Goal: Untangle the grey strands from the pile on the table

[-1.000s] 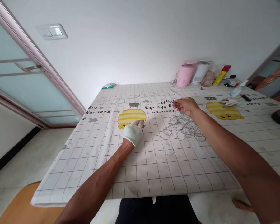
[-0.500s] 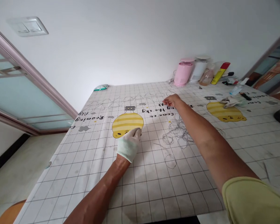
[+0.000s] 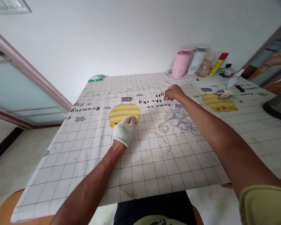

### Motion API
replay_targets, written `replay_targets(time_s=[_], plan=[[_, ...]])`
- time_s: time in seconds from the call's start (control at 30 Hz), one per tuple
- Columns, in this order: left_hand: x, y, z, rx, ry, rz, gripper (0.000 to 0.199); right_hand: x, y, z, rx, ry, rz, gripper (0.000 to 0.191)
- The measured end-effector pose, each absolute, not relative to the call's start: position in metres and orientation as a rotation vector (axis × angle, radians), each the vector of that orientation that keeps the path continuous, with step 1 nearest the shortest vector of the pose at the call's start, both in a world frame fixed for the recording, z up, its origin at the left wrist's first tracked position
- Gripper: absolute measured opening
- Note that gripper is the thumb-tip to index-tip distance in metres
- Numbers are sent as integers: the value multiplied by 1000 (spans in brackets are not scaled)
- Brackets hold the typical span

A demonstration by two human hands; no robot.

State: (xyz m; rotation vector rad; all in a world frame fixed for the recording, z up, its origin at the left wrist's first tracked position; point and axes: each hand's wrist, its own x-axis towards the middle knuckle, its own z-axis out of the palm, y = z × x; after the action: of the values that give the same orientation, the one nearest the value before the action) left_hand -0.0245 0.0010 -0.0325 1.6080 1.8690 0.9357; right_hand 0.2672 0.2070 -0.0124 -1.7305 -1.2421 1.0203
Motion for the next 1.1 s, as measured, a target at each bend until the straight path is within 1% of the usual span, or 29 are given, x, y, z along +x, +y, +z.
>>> replay_targets(time_s=[0.03, 0.1, 0.17, 0.2, 0.3, 0.37, 0.47, 0.57, 0.67, 0.73, 0.83, 0.93, 1.0, 1.1], plan=[[-25, 1, -33, 1600, 1863, 938, 32, 268, 191, -11, -1704, -1328, 1030, 19], [-24, 2, -35, 1589, 1851, 935, 34, 268, 156, -9, -1534, -1754, 1057, 15], [-23, 2, -36, 1585, 1841, 928, 34, 266, 121, -7, -1418, -2044, 1078, 10], [-22, 1, -36, 1584, 1837, 924, 34, 264, 106, -6, -1391, -2166, 1034, 7], [-21, 1, -37, 1584, 1835, 911, 32, 258, 71, -8, -1282, -2515, 767, 16], [-22, 2, -38, 1582, 1836, 909, 31, 255, 56, -9, -1254, -2647, 611, 18], [-23, 3, -39, 1584, 1840, 923, 31, 253, 42, -10, -1256, -2718, 481, 16], [-23, 3, -38, 1594, 1828, 941, 32, 251, 27, -5, -1196, -2719, 457, 11], [-22, 1, -37, 1607, 1816, 947, 32, 247, 10, 0, -1176, -2787, 602, 8], [-20, 0, -37, 1610, 1812, 939, 32, 244, 0, 1, -1201, -2826, 717, 3], [-17, -1, -37, 1610, 1796, 925, 32, 237, -9, -3, -1176, -2867, 763, 7], [-15, -3, -33, 1607, 1782, 914, 32, 235, -10, -10, -1072, -2836, 797, 18], [-11, -8, -27, 1610, 1747, 895, 33, 237, -8, -13, -1039, -2763, 796, 19], [-2, -21, -18, 1660, 1569, 801, 34, 239, -6, -14, -1082, -2655, 737, 17]])
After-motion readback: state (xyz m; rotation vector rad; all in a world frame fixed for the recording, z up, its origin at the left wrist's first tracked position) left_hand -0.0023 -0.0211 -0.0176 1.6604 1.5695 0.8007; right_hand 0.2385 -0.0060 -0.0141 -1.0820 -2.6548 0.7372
